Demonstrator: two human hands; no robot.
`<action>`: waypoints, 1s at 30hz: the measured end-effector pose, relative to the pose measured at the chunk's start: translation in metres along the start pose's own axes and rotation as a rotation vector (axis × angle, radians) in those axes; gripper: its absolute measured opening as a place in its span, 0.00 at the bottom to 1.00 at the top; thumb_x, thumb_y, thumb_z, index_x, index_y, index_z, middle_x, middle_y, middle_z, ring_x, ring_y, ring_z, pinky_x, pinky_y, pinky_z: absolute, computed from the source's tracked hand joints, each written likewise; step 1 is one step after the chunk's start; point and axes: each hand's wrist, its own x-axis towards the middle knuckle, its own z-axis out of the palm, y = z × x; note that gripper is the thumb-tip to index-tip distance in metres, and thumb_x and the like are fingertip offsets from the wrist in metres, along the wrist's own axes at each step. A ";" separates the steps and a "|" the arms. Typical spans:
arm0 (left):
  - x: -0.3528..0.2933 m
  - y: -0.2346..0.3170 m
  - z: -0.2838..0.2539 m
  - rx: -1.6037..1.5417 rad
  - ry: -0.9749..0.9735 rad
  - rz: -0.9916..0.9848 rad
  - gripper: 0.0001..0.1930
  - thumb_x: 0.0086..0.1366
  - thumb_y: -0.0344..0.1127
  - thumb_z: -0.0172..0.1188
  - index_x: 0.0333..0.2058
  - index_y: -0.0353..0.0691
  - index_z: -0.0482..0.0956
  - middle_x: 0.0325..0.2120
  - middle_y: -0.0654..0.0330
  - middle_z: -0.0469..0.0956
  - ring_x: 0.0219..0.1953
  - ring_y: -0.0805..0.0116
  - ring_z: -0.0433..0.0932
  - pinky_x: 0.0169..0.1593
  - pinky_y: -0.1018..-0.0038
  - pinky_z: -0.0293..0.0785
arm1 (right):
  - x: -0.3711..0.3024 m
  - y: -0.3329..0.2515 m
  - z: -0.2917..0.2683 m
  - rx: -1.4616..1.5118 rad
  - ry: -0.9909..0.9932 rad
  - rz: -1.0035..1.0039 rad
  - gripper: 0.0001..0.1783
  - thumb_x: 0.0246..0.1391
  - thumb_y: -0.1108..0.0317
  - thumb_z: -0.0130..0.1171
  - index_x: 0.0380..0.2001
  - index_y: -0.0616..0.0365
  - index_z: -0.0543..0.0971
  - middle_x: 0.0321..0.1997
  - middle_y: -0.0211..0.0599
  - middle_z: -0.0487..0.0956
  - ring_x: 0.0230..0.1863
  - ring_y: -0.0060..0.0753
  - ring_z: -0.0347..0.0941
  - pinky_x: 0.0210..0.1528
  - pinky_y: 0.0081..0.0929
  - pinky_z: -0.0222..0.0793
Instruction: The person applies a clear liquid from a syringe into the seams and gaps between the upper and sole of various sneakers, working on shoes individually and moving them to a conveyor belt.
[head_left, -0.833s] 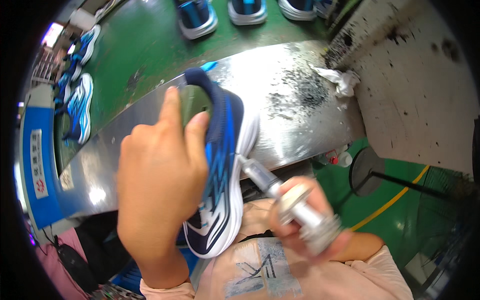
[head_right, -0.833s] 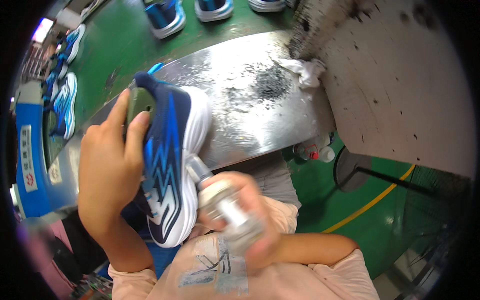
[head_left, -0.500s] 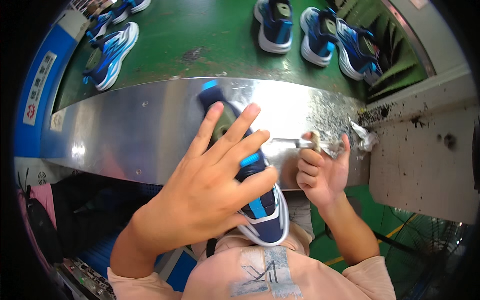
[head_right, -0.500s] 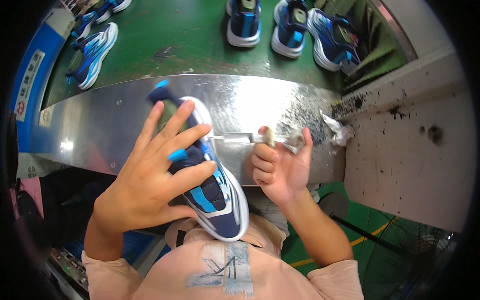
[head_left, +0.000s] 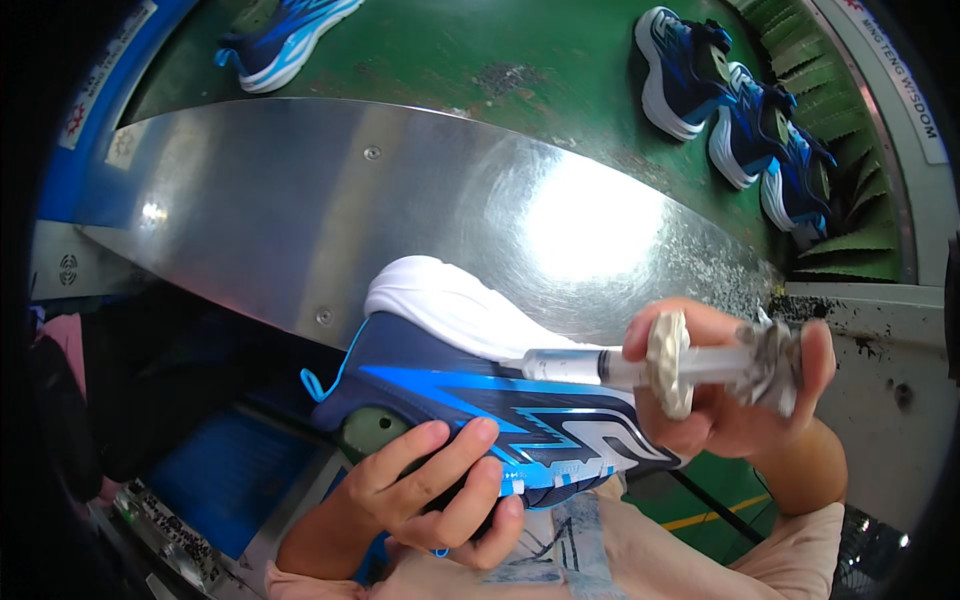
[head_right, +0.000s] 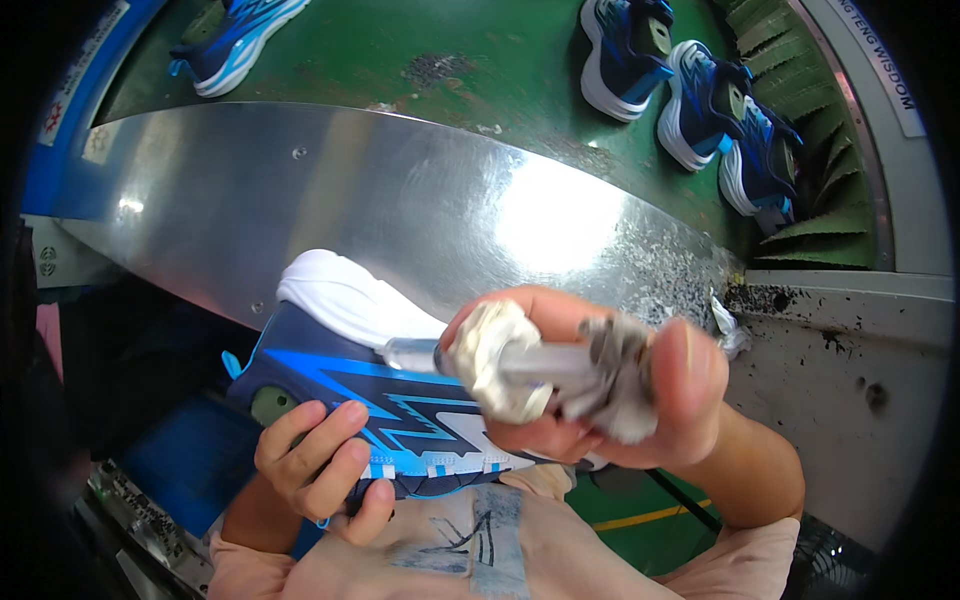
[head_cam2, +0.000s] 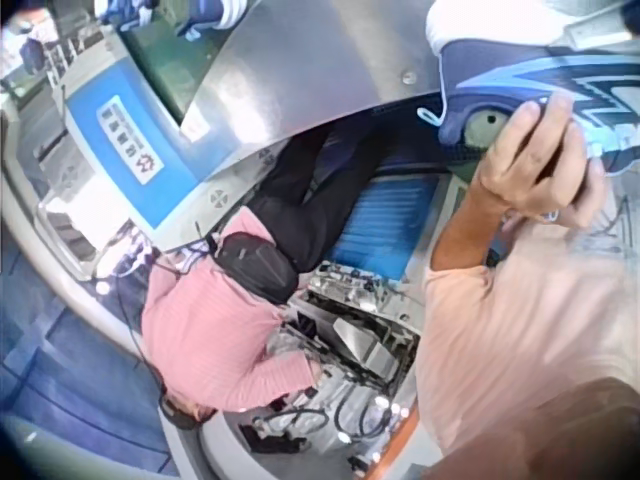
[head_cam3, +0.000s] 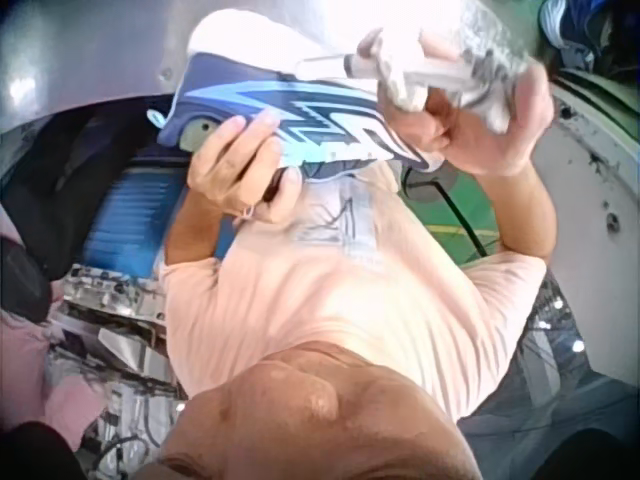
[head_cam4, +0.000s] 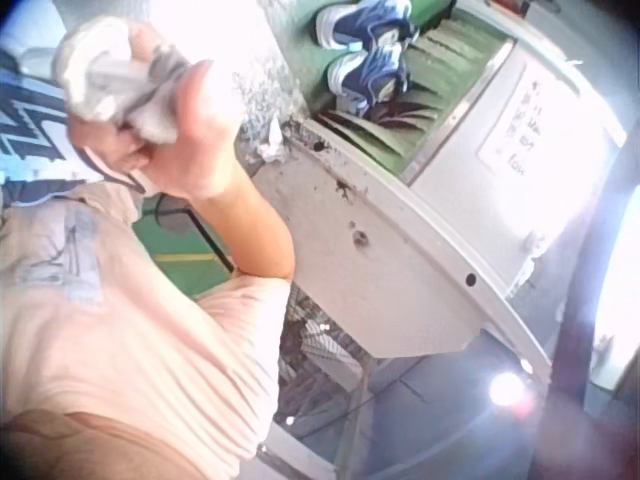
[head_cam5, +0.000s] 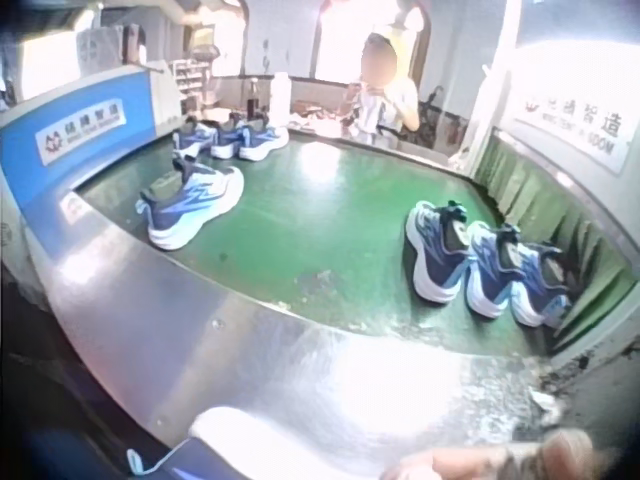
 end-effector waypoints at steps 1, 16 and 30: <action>-0.002 0.003 0.001 0.026 -0.016 -0.004 0.16 0.62 0.39 0.59 0.46 0.57 0.63 0.46 0.60 0.66 0.46 0.61 0.79 0.53 0.62 0.69 | -0.003 -0.002 0.006 -0.017 0.028 0.036 0.65 0.38 0.17 0.47 0.58 0.71 0.60 0.35 0.32 0.68 0.26 0.15 0.57 0.27 0.14 0.51; -0.020 0.024 0.011 0.156 -0.021 -0.136 0.32 0.62 0.50 0.62 0.58 0.61 0.53 0.55 0.59 0.60 0.56 0.61 0.72 0.60 0.60 0.64 | -0.086 0.018 0.005 0.195 0.230 -0.133 0.67 0.29 0.25 0.67 0.55 0.78 0.61 0.39 0.39 0.72 0.37 0.22 0.67 0.40 0.16 0.63; 0.005 0.018 0.007 0.206 -0.045 -0.077 0.27 0.61 0.43 0.64 0.50 0.40 0.57 0.51 0.49 0.65 0.51 0.43 0.74 0.51 0.48 0.74 | -0.158 0.085 -0.031 0.164 0.337 -0.388 0.57 0.39 0.21 0.55 0.54 0.64 0.61 0.26 0.34 0.70 0.22 0.19 0.62 0.22 0.17 0.53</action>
